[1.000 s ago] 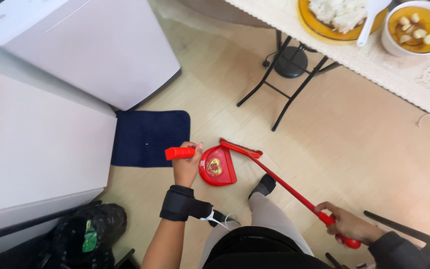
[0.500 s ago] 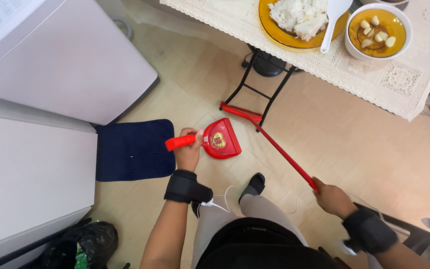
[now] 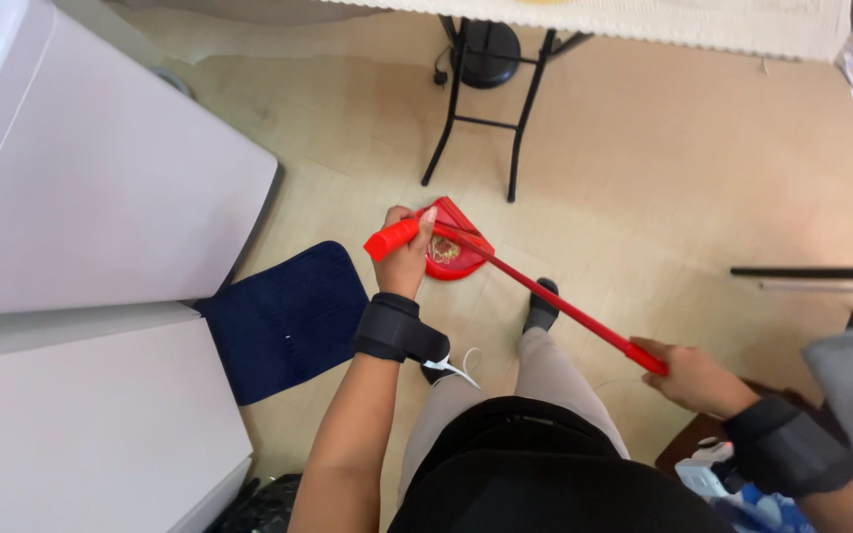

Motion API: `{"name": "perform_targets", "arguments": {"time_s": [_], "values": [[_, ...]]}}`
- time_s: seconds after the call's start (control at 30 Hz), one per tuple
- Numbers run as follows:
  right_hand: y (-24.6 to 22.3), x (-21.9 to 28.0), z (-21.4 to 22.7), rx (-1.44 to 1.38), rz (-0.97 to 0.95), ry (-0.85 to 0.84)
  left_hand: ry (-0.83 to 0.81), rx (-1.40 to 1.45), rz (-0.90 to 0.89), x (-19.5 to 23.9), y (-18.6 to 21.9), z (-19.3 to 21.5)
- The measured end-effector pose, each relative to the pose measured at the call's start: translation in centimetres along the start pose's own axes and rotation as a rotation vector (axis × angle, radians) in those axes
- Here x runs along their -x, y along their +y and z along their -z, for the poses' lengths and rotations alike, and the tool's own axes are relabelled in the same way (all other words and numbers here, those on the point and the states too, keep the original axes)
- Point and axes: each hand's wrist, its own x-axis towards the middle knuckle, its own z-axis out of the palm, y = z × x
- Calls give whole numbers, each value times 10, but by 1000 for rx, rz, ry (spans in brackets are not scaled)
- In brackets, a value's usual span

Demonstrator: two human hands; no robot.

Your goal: The person sweeps the floor using a red broom and dustpan, collecting debris from various areas of the room. They then empty the dustpan into a trash bag located under a counter.

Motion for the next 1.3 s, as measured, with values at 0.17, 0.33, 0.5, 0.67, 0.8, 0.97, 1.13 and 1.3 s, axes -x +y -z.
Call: {"name": "perform_targets", "arguments": {"time_s": [0.17, 0.33, 0.5, 0.67, 0.8, 0.97, 1.13, 1.3], "values": [[-48, 74, -26, -174, -138, 20, -122, 36, -162, 6, -17, 23], [-105, 129, 1, -330, -269, 91, -230, 96, -48, 4, -28, 36], [-127, 125, 4, -258, -341, 134, 5, -68, -84, 4, -44, 62], [-124, 42, -36, -270, -150, 361, 80, -38, 78, 3, -38, 102], [-179, 21, -27, -221, -99, 298, 224, -118, -59, 9, -65, 107], [-207, 50, -20, -114, 10, 197, 215, -109, -70, 19, -75, 113], [-191, 94, -17, -77, 45, 121, 146, -83, 70, 36, -53, 123], [-137, 121, -30, -196, -81, 190, 47, -120, -31, 42, -37, 105]]}}
